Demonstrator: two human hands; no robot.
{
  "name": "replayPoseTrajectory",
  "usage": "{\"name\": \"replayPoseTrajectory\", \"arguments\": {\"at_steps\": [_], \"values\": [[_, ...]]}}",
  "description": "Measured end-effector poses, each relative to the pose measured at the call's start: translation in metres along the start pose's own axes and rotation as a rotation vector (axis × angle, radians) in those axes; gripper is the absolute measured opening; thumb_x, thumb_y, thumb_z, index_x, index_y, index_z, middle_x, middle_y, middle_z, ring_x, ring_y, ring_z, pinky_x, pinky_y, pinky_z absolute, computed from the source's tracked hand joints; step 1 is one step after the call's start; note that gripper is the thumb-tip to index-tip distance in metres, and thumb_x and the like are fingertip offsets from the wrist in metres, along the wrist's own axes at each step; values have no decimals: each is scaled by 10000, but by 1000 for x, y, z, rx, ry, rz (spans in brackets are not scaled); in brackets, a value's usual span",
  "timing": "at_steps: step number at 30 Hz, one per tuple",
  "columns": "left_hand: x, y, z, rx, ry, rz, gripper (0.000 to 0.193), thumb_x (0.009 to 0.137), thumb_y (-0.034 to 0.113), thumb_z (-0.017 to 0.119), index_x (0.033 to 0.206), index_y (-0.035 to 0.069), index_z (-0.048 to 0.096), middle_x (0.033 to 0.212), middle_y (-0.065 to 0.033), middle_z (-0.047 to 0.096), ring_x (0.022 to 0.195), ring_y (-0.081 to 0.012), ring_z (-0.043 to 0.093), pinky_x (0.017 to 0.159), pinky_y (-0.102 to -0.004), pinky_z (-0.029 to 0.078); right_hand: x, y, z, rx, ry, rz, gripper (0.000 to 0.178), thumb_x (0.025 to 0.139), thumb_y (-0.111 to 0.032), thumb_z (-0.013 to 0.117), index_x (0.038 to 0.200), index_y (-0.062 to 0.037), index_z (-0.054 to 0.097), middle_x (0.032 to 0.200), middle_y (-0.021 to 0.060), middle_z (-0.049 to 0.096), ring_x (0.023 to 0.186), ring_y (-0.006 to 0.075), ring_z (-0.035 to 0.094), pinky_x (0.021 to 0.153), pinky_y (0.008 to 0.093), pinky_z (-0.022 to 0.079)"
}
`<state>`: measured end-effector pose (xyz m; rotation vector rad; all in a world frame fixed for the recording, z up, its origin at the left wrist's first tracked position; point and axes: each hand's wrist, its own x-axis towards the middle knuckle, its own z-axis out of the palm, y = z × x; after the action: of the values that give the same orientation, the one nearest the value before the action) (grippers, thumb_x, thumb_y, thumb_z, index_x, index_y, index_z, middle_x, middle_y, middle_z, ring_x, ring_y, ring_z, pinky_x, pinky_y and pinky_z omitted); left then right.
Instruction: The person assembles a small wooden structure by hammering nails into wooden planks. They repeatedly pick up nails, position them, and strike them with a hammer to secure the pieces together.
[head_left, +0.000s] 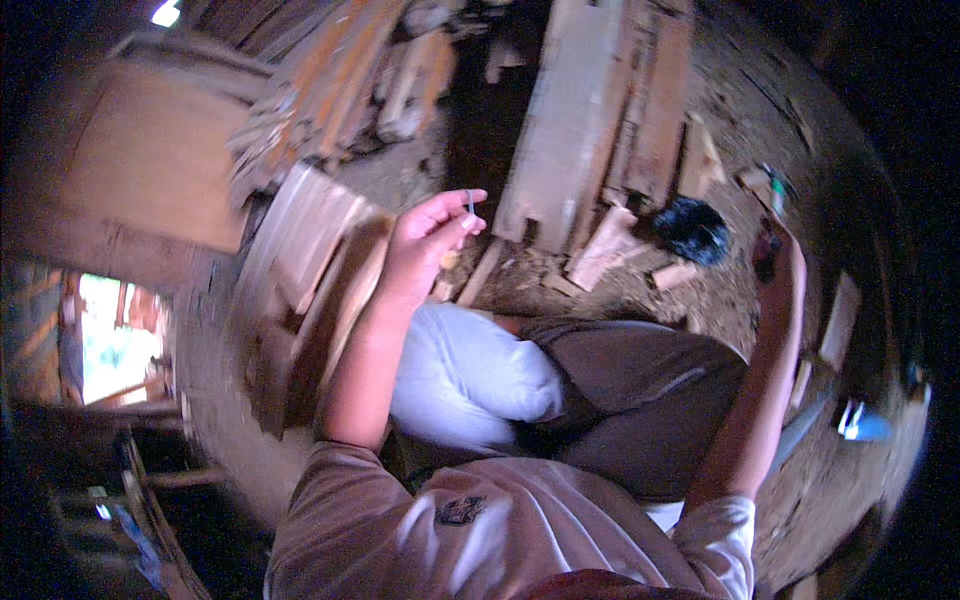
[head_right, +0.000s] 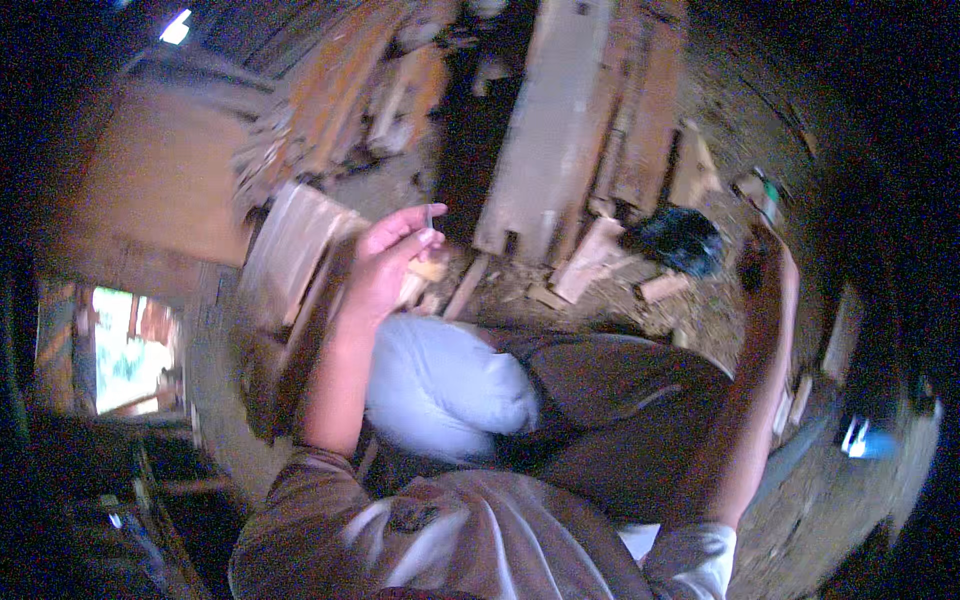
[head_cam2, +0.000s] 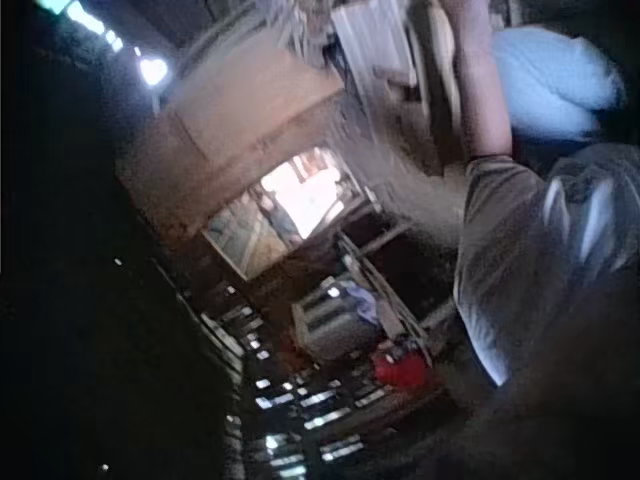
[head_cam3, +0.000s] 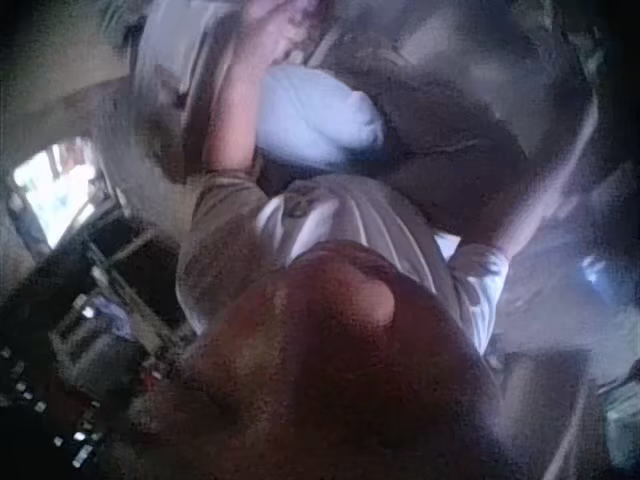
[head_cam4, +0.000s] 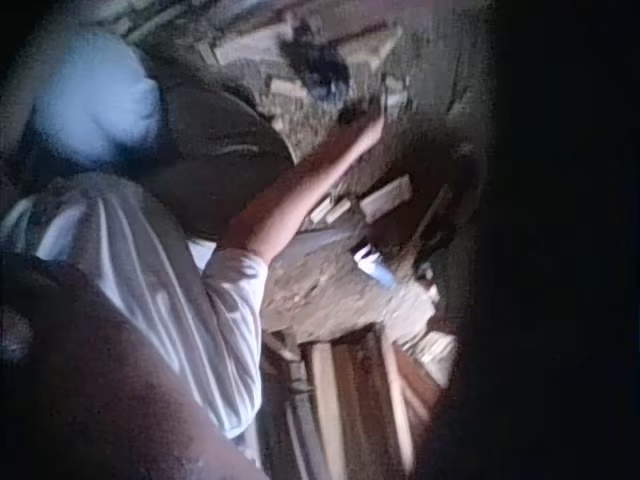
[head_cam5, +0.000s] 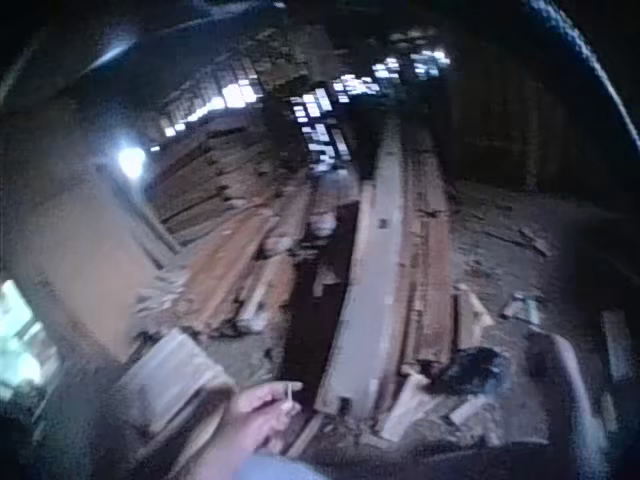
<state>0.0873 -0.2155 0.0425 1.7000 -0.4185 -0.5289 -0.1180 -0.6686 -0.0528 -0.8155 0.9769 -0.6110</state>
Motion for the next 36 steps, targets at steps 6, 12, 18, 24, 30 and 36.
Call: {"name": "replayPoseTrajectory", "arguments": {"at_steps": [6, 12, 18, 24, 30, 36], "values": [[-51, 12, -145, 231, 445, 176, 394, 936, 20, 675, 1325, -24, 634, 941, -45, 731, 945, -107, 690, 888, -235, 482, 17, 13, -21, -49, -100, -184, 123, 1017, -197, 604, 943, -105, 641, 701, -47, 520, 554, 61, 451, 494, 220, 380], [-19, -27, -196, 279, 557, 227, 198, 973, 101, 706, 1105, -42, 743, 1025, -104, 778, 941, -157, 729, 885, -299, 554, 14, 12, -13, -54, -72, -130, 105, 1012, -183, 622, 999, -79, 628, 702, -33, 554, 513, 65, 443, 454, 223, 357], [7, -51, -187, 446, 643, 350, 152, 930, 97, 737, 1023, -15, 780, 914, -130, 791, 818, -155, 741, 770, -300, 567, 5, 11, -8, -31, -38, -59, 161, 1011, -192, 635, 1105, -66, 601, 840, 42, 605, 522, 87, 398, 481, 229, 341], [5, -49, -182, 445, 672, 352, 152, 934, 91, 732, 1025, -21, 778, 907, -134, 790, 794, -153, 740, 746, -302, 566, 3, 7, -3, -68, -61, -59, 194, 1012, -219, 662, 1111, -63, 606, 806, 25, 593, 507, 62, 382, 461, 212, 336], [6, -43, -179, 457, 689, 316, 160, 940, 89, 729, 1040, -29, 772, 914, -130, 791, 813, -151, 741, 751, -294, 562, -8, 14, 10, -144, 104, -70, 166, 1006, -241, 672, 968, -97, 600, 681, -20, 541, 489, 64, 433, 435, 219, 342], [11, -46, -181, 445, 672, 313, 166, 944, 80, 723, 1057, -35, 763, 944, -130, 793, 848, -153, 744, 783, -291, 562, -7, 10, 2, -119, 9, -93, 197, 1004, -239, 666, 904, -108, 559, 651, -28, 517, 486, 75, 439, 444, 230, 363]]}}
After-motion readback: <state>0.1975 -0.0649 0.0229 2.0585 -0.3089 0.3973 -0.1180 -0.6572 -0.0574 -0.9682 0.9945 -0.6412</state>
